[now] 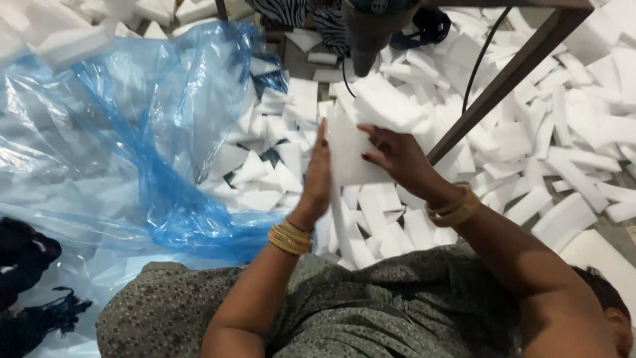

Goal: The person sits on the floor and repeatedly picks up white foam sheets, aligns them under a mounted cutting tool, and cuts them into smaller pieces. The cut pieces are placed into a large blue plastic bag beside them.

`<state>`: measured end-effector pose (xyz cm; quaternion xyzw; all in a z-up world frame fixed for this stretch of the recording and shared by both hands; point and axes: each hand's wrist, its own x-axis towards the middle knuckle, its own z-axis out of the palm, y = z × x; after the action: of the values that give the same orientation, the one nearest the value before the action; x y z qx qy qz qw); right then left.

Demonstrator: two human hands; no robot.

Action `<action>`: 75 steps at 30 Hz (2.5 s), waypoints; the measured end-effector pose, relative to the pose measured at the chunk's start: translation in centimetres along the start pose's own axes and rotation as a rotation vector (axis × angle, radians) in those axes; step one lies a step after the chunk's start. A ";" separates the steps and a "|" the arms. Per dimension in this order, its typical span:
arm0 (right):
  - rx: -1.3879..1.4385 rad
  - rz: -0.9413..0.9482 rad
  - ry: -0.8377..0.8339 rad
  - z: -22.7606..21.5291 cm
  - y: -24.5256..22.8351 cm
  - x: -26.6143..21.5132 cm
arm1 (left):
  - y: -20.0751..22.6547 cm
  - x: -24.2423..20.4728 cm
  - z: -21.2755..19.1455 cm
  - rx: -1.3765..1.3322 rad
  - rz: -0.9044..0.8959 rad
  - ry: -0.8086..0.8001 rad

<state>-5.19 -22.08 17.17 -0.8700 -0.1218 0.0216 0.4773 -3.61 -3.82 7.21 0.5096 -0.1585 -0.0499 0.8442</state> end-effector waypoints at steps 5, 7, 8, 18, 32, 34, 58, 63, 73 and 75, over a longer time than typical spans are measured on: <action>-0.042 -0.470 -0.080 3.6 1.9 2.0 | -1.2 1.3 -5.7 -0.200 -0.159 0.116; -0.302 -0.667 -0.109 5.1 2.4 2.5 | -1.1 1.6 -8.0 -0.308 -0.275 0.211; -0.363 -0.716 -0.122 6.0 2.7 2.7 | -1.1 1.8 -9.2 -0.358 -0.324 0.265; -0.458 -0.222 -0.008 13.7 19.1 5.1 | -1.8 0.3 -15.4 -0.403 0.021 0.312; -0.336 0.352 -0.208 19.4 31.0 0.7 | -1.6 0.4 -14.2 -0.182 -0.034 0.354; -0.181 0.554 -0.173 17.6 30.2 3.0 | -2.6 0.6 -15.5 -0.155 0.019 0.377; 0.740 0.044 0.100 10.2 8.0 4.3 | -6.1 -0.3 -11.9 0.004 -0.195 0.433; 0.870 0.033 0.102 11.3 10.6 4.1 | -6.8 -0.2 -12.2 -0.029 -0.109 0.405; 0.639 -0.009 0.067 10.1 9.7 2.9 | -6.1 -0.4 -11.6 0.108 -0.101 0.464; 0.557 -0.025 0.021 9.4 10.4 2.7 | -5.1 -0.8 -10.8 0.170 -0.144 0.482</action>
<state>-2.01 -19.07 3.59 -0.7039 -0.1170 0.0392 0.6995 -0.53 3.04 -2.05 0.5859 0.0800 0.0266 0.8060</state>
